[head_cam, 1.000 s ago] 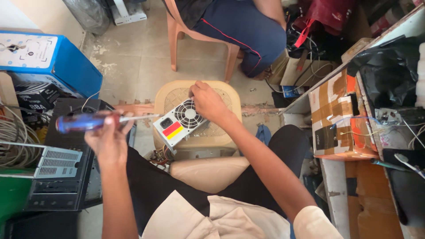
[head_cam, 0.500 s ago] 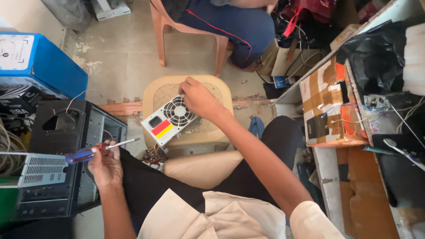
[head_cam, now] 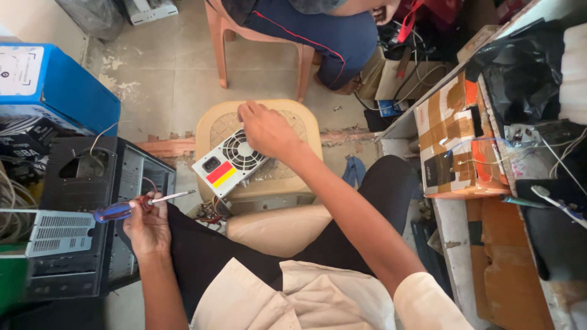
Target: The person uses a screwdriver to remove screws from a computer power supply unit resting on a plastic stool. They repeatedly loosen and tighten screws on the unit's casing while seated cross-legged.
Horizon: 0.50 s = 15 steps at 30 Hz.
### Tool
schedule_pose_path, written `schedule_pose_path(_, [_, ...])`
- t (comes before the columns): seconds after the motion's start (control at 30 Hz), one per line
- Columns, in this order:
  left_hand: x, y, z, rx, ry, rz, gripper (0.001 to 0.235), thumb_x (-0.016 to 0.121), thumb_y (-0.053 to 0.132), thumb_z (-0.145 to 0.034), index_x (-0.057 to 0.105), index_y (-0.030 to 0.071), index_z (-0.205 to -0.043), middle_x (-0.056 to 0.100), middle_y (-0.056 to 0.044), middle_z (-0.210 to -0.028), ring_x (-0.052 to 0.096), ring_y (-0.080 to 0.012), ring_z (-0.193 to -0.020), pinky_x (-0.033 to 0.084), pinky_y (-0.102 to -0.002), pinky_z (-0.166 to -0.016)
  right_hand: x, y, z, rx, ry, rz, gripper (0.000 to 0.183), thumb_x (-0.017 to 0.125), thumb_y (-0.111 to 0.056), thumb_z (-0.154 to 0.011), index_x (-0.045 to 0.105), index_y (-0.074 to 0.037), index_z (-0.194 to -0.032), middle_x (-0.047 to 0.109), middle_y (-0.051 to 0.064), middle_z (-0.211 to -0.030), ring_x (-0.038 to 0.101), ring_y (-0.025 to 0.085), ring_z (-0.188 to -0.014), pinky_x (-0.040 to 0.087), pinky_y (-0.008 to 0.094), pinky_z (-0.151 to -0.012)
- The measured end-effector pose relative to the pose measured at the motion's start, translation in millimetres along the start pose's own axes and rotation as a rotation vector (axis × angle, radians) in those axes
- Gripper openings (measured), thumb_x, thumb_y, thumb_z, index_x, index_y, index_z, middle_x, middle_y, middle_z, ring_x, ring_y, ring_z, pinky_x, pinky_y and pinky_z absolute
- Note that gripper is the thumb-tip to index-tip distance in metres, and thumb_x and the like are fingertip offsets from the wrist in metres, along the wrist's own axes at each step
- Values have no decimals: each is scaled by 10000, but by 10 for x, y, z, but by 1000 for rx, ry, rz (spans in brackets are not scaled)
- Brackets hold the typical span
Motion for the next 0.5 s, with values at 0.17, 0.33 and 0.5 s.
schedule_pose_path(0.17, [-19, -7, -5, 0, 37, 1, 239, 721, 217, -1053, 629, 2, -1102, 686, -177, -1155, 701, -294, -1107, 603, -434, -1034, -215, -52, 187, -24, 210, -108, 130, 635, -64, -904, 571, -23, -1011, 642, 167, -961, 652, 373, -922, 527, 491, -812])
schedule_pose_path(0.33, [-14, 10, -9, -2, 4, 28, 234, 724, 209, -1058, 629, 1, -1112, 683, -168, -1157, 705, -286, -1120, 595, -431, -1037, -624, 360, 800, 143, 328, -277, 131, 714, -82, -872, 630, -24, -955, 678, 149, -894, 695, 286, -824, 560, 390, -757])
schedule_pose_path(0.5, [-48, -3, -24, -3, 40, -6, 240, 732, 214, -1069, 630, 0, -1110, 673, -158, -1134, 694, -277, -1118, 606, -431, -1058, -1405, 1138, 2060, 327, 399, -75, 104, 750, -91, -923, 702, -43, -1001, 716, 119, -970, 698, 268, -834, 540, 355, -669])
Point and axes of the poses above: each hand's wrist, its own z-axis away from the middle knuckle, its own x-axis out of the palm, y = z × x, the point moved 10 cm from there along -z, towards the middle knuckle
